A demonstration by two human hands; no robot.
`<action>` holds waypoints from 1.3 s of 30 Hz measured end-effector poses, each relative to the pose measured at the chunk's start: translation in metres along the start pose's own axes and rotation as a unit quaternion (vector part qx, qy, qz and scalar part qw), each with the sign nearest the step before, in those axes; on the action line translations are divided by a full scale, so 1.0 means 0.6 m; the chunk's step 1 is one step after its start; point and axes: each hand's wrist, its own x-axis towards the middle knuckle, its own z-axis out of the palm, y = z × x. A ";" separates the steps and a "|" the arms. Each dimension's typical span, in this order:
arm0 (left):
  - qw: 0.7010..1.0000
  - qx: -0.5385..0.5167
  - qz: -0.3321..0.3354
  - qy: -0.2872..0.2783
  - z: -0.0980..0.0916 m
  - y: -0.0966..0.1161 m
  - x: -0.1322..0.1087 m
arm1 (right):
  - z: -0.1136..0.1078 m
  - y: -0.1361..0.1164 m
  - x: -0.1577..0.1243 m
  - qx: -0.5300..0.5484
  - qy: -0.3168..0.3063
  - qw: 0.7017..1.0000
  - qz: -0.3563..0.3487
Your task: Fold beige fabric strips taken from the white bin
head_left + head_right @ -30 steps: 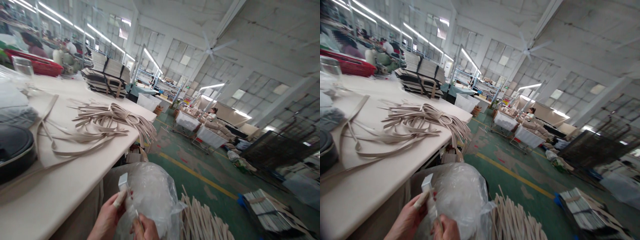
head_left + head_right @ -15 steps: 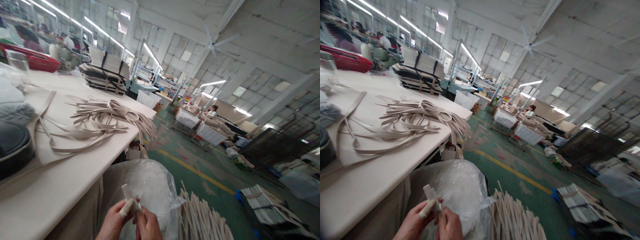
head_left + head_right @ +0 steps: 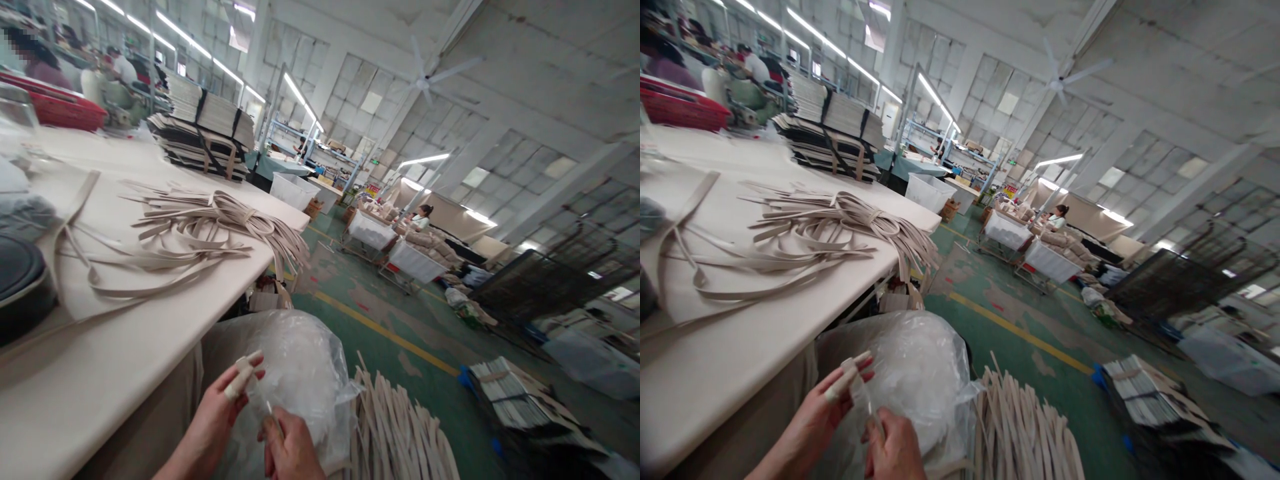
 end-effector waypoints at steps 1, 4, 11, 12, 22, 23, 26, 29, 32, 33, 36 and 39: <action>1.000 0.007 0.008 0.005 0.001 0.010 0.004 | 0.000 -0.002 -0.002 0.010 -0.020 1.000 -0.004; 0.999 0.042 0.007 -0.014 0.008 0.028 0.007 | -0.002 -0.019 -0.007 0.083 -0.073 0.993 -0.034; 0.981 0.122 0.001 -0.149 0.064 0.044 -0.022 | -0.038 -0.087 -0.013 0.115 -0.058 0.987 -0.095; 0.983 0.118 0.026 -0.141 0.075 0.054 -0.022 | -0.046 -0.092 -0.015 0.100 -0.055 0.988 -0.102; 0.972 -0.020 0.210 -0.099 0.163 0.174 0.026 | -0.147 -0.088 -0.070 0.080 -0.042 0.990 -0.110; 0.974 -0.019 0.201 -0.106 0.166 0.173 0.030 | -0.162 -0.090 -0.080 0.091 -0.029 0.989 -0.112; 0.976 0.000 0.157 -0.148 0.167 0.151 0.041 | -0.216 -0.100 -0.114 0.152 0.030 0.981 -0.114; 0.977 0.048 0.100 -0.180 0.153 0.112 0.052 | -0.273 -0.107 -0.157 0.237 0.131 0.953 -0.137; 0.976 0.156 0.024 -0.148 0.124 0.072 0.062 | -0.325 -0.110 -0.207 0.308 0.258 0.898 -0.181; 0.976 0.186 -0.008 -0.114 0.111 0.058 0.065 | -0.339 -0.109 -0.225 0.322 0.292 0.880 -0.190; 0.965 0.237 -0.095 -0.055 0.070 0.017 0.075 | -0.369 -0.099 -0.275 0.336 0.355 0.851 -0.193; 0.953 0.255 -0.155 -0.050 0.033 -0.024 0.084 | -0.382 -0.077 -0.313 0.335 0.399 0.835 -0.178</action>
